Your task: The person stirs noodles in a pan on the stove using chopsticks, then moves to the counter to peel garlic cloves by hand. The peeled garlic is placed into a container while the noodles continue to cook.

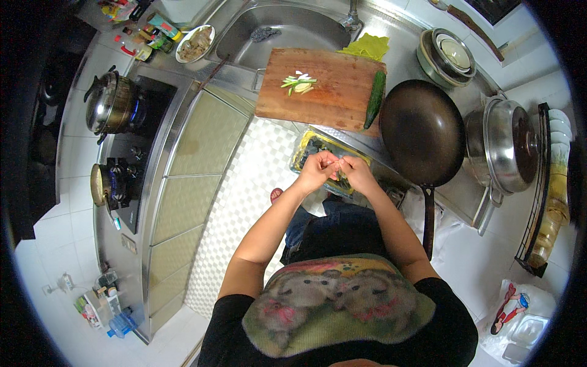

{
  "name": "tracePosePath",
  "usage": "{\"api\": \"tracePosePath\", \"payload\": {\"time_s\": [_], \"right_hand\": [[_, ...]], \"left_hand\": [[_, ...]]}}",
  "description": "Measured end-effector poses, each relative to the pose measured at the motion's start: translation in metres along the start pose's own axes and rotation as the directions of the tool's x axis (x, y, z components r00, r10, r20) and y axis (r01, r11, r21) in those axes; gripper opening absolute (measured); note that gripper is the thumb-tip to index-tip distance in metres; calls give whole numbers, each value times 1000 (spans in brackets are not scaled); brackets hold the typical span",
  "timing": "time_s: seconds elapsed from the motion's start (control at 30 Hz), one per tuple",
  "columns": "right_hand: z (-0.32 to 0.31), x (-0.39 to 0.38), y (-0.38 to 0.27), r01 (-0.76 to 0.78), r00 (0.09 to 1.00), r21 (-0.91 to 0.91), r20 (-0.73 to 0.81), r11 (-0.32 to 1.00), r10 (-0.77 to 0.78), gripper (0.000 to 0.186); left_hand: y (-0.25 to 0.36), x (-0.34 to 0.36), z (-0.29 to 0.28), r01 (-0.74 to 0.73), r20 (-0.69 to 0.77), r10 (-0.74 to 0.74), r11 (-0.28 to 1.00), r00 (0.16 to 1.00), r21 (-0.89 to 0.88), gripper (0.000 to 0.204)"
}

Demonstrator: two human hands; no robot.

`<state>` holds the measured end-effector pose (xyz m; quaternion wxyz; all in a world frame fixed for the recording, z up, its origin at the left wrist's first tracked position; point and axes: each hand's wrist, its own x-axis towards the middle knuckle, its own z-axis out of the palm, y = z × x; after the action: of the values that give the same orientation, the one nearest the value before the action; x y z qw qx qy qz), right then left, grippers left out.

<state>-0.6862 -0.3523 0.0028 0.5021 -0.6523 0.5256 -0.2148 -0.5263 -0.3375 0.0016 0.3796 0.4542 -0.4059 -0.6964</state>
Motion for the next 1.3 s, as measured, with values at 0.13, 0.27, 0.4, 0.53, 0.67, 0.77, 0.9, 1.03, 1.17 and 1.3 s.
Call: {"api": "tracePosePath", "payload": {"time_s": [0.13,0.27,0.4,0.53,0.67,0.77,0.9,1.03,1.17,1.3], "right_hand": [[4,3,14,-80,996,373,69,924,58,32],[-11,-7,-12,-410,911,725,357,553,207,31],[-12,-3,-11,-538,843,800,509,265,173,32],[-12,3,0,-644,763,763,634,64,121,32],[-9,8,13,-637,770,770,632,46,85,32],[-6,6,10,-521,852,756,430,396,298,26],[4,5,16,-342,932,522,80,781,355,20],[10,10,16,-358,913,531,25,768,408,20],[12,10,18,-142,968,299,-155,944,195,20],[14,10,4,-36,966,329,-232,944,117,18]], "left_hand": [[9,-3,1,-87,15,86,990,996,109,5],[14,-7,3,-134,32,131,981,991,143,7],[11,-2,0,-168,33,165,969,986,180,11],[8,1,4,-235,-36,242,962,970,138,10],[-8,3,-1,-253,-95,268,956,959,148,12],[-15,4,-3,-182,-138,174,982,975,-48,15],[-21,8,-6,-161,-194,133,977,972,-139,17],[-26,8,-9,-115,-173,90,984,981,-139,19],[-20,5,-2,-34,-183,11,992,983,-122,19],[-21,6,1,-80,-236,57,993,970,-89,20]]}}
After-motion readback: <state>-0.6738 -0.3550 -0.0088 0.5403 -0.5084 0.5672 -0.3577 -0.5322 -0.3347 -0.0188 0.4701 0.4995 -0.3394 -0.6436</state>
